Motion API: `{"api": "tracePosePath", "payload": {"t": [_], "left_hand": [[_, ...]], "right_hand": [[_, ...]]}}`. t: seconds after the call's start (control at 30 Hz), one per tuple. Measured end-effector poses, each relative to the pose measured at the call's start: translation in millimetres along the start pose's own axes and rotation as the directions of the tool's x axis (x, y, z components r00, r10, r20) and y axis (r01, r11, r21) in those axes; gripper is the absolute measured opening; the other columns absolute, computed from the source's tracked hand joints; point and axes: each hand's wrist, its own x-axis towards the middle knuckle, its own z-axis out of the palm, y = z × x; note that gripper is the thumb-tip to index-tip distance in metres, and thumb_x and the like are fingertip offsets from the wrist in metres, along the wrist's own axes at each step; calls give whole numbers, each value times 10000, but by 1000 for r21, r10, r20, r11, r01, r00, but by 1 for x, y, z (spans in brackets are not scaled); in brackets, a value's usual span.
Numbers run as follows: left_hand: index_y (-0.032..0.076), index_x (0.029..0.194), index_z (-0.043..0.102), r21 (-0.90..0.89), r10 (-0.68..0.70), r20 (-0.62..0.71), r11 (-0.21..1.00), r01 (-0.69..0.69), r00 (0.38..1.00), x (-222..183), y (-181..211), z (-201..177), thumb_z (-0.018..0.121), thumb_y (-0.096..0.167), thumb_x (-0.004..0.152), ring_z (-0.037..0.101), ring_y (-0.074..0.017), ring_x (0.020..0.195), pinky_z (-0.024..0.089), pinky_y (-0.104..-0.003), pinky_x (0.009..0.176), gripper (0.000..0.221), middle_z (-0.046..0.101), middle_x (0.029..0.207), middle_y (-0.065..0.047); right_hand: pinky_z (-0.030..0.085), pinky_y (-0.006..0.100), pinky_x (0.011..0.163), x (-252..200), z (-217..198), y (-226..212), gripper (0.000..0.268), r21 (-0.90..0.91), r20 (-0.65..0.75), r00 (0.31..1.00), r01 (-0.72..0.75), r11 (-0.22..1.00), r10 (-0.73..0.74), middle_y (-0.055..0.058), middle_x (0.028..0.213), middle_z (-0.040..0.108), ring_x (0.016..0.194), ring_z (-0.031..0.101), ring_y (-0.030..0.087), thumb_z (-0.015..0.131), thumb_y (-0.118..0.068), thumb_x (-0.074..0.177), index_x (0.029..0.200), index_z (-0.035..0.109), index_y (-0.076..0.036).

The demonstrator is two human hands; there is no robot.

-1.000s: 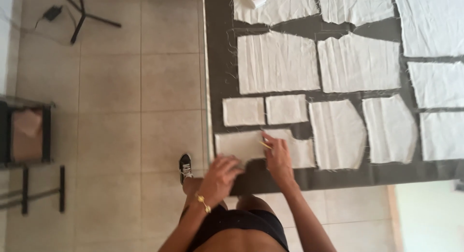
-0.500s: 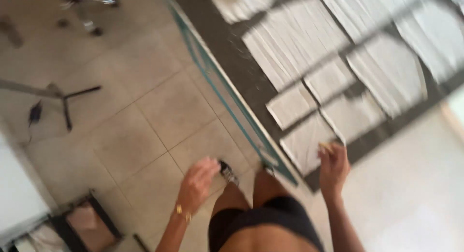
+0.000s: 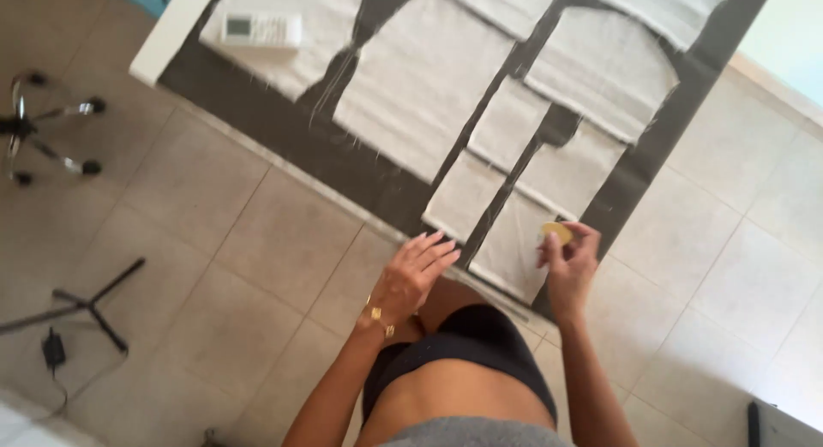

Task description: Tracing the outlines of fabric pattern pieces onto a larger piece of fabric using tailor's chalk.

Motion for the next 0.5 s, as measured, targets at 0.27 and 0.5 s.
{"api": "tracePosePath", "payload": {"t": [0.27,0.5], "left_hand": [[121,1441,683,32,111,53,993,-113,992,72,-53,12,625,61,1030,582,-312,1457,427,-473,1276,420,680,1467,-40],[144,1491,656,-11,342,234,937,-350,910,126,-85,33,645,136,1030,499,-323,1539,356,-531,1312,461,632,1567,-33]], "right_hand": [[570,384,644,39,63,-36,369,-174,72,997,10,985,2,190,826,779,661,714,279,751,-44,1003,1330,586,-3],[582,514,698,19,97,-40,319,-383,-156,988,-51,922,-10,197,871,790,780,776,412,789,-194,1020,1281,652,-69]]}}
